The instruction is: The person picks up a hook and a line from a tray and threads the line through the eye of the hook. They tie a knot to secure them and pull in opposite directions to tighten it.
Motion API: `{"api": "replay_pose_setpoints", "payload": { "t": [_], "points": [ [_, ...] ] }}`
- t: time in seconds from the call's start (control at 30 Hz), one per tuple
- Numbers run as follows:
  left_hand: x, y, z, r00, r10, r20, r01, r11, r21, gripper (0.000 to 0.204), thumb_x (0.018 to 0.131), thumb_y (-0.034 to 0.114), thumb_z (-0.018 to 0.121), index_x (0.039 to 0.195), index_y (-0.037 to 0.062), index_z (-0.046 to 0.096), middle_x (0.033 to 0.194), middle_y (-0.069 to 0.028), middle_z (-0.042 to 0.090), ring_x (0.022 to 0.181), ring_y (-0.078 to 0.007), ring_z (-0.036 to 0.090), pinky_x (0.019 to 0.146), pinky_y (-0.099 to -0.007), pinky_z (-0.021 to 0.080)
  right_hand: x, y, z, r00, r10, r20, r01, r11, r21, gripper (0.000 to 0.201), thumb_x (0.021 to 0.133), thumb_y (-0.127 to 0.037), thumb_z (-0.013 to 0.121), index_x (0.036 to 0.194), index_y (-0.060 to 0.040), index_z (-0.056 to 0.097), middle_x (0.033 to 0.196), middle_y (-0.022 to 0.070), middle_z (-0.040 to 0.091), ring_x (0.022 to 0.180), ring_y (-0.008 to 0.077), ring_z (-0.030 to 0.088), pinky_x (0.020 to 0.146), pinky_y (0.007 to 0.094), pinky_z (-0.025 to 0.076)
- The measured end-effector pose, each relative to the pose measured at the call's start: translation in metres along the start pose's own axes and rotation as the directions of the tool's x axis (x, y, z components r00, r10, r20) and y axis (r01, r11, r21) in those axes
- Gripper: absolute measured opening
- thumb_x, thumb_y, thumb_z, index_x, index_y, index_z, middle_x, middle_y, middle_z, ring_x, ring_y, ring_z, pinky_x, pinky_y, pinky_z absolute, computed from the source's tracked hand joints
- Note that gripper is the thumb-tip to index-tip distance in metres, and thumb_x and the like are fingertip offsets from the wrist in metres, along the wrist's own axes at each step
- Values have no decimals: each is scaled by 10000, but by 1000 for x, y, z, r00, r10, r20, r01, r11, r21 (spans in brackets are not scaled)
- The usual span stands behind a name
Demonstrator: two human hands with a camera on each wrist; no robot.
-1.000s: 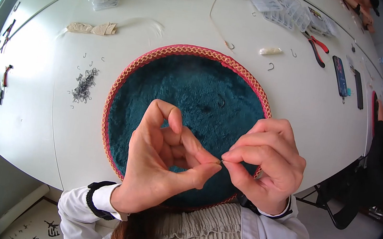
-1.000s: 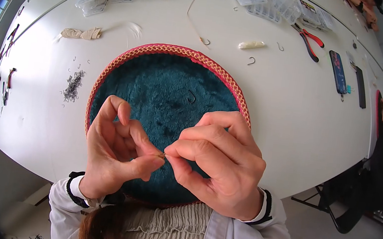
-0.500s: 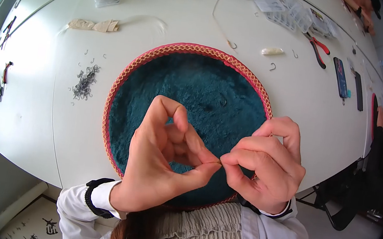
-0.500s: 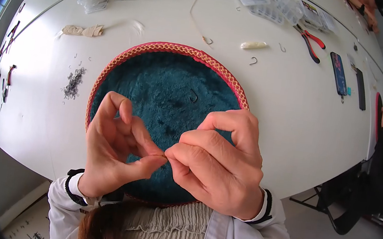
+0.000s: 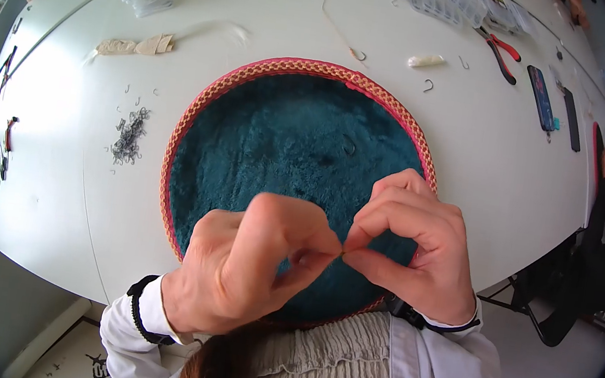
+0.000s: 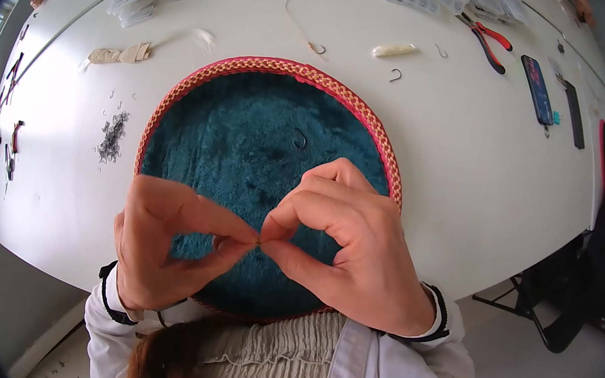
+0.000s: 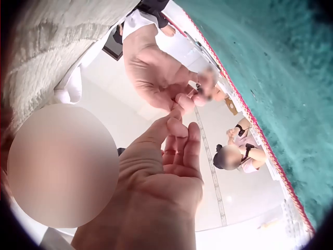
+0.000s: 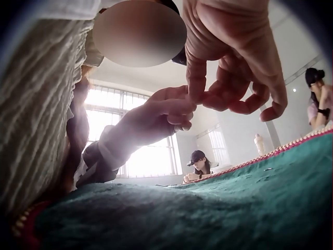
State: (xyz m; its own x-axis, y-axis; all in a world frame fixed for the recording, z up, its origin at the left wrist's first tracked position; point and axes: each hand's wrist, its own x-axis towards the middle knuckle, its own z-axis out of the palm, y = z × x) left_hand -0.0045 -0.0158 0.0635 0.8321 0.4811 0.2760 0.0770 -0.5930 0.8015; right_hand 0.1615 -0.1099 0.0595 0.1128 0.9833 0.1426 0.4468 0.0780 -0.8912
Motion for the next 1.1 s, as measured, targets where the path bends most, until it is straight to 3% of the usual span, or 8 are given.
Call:
{"api": "replay_pose_setpoints", "payload": {
  "t": [0.27,0.4,0.47,0.57,0.8,0.9,0.97,1.1],
  "points": [
    [2,-3,-6,960,254,114,-272,942,196,425,680,-59,710,874,33,344,715,-96,648,591,-142,622,509,-231,476,-1,5,-2,972,161,173,-200,950,240,73,706,-74,673,741,-42,617,711,18,605,742,166,515,736,277,389],
    [1,-8,-2,997,73,7,-73,997,-19,506,647,-124,685,928,43,299,710,-113,638,611,-147,621,520,-241,489,-2,5,-2,964,222,149,-260,907,331,88,709,-96,699,747,-45,638,710,14,611,736,137,512,742,272,377],
    [3,-6,-2,982,-187,-27,175,952,-250,515,620,-152,662,924,55,302,714,-102,627,636,-144,626,574,-245,505,-2,5,-2,973,204,105,-227,917,327,88,702,-93,706,746,-48,643,706,11,612,734,128,510,744,272,374],
    [4,-3,-4,971,-239,18,232,919,-320,517,605,-157,653,925,58,308,721,-101,617,661,-146,634,634,-254,518,-1,6,-3,997,71,17,-73,984,161,76,701,-72,706,747,-53,648,702,4,618,723,120,509,739,270,380],
    [6,4,-2,955,-295,-44,274,926,-261,522,606,-143,683,932,47,323,742,-118,616,687,-158,639,644,-253,515,-3,10,3,986,163,-16,-146,916,375,94,722,-92,701,775,-41,644,731,10,623,716,105,521,721,247,390],
    [2,-1,0,976,-213,-52,196,955,-224,520,616,-130,693,948,41,330,748,-124,628,678,-156,638,642,-256,507,-3,7,1,962,244,124,-272,815,512,110,746,-118,693,792,-34,641,747,7,624,734,87,525,726,239,387],
    [1,-10,0,997,54,-63,-63,987,-147,517,628,-118,697,964,22,329,740,-129,639,662,-151,638,608,-252,505,-3,7,0,939,283,195,-344,746,570,117,757,-131,687,799,-33,640,754,1,624,745,78,526,730,236,384],
    [0,-8,-6,987,161,3,-160,986,-46,476,634,-103,699,975,-7,381,705,-138,638,605,-169,638,533,-242,493,-2,13,0,905,290,313,-423,702,573,119,768,-144,676,798,-35,639,748,-20,611,731,52,514,712,223,381]
  ]
}}
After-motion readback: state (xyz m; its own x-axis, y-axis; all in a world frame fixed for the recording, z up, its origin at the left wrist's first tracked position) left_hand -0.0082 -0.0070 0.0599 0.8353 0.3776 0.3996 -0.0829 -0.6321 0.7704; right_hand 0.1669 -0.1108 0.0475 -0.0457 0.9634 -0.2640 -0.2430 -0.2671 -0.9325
